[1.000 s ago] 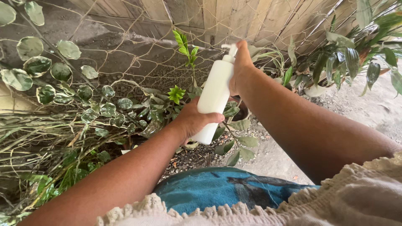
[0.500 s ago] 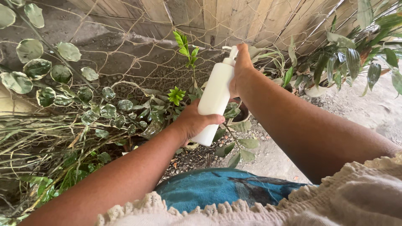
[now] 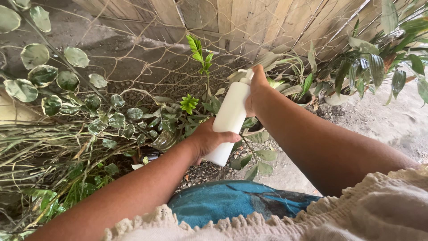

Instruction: The person wipes a white bottle by hand, shakes the bottle, and holds it against various green leaves in an outdoor garden area.

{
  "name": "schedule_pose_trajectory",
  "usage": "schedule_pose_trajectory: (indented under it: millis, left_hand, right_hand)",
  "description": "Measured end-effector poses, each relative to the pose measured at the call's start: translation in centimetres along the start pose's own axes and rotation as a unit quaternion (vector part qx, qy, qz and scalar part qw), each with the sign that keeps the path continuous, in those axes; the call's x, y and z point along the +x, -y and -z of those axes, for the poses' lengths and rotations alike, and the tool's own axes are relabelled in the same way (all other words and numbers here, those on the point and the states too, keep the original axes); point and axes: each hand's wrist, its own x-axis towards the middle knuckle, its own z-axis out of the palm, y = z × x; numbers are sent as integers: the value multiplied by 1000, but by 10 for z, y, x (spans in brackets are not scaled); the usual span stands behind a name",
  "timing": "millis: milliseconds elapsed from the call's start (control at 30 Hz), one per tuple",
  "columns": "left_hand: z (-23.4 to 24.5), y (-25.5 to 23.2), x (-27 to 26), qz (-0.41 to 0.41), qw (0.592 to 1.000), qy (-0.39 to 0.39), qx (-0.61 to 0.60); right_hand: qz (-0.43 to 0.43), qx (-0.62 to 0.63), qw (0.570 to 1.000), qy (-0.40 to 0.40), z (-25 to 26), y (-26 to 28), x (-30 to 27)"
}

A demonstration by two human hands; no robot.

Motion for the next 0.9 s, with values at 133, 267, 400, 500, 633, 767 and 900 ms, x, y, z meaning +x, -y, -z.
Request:
schedule_pose_trajectory:
  millis: [133, 267, 400, 500, 633, 767, 900]
  left_hand:
    - [0, 0, 1, 8, 1000, 7, 3]
    - [-2, 1, 3, 3, 1000, 4, 7]
    - [-4, 0, 6, -14, 1000, 8, 11]
    - [-6, -4, 10, -24, 999, 25, -11]
    - [-3, -10, 18, -41, 999, 28, 1]
    - [-3, -12, 27, -61, 997, 38, -14]
    - [-2, -16, 28, -53, 998, 39, 18]
  right_hand:
    - [-14, 0, 1000, -19, 3, 0, -3]
    - [-14, 19, 1000, -20, 7, -1, 2]
    - [2, 24, 1000, -16, 13, 2, 9]
    - [20, 23, 1000, 0, 16, 8, 9]
    - [26, 43, 999, 0, 16, 19, 5]
    - [26, 65, 997, -21, 18, 24, 1]
    - [17, 75, 997, -15, 23, 24, 1]
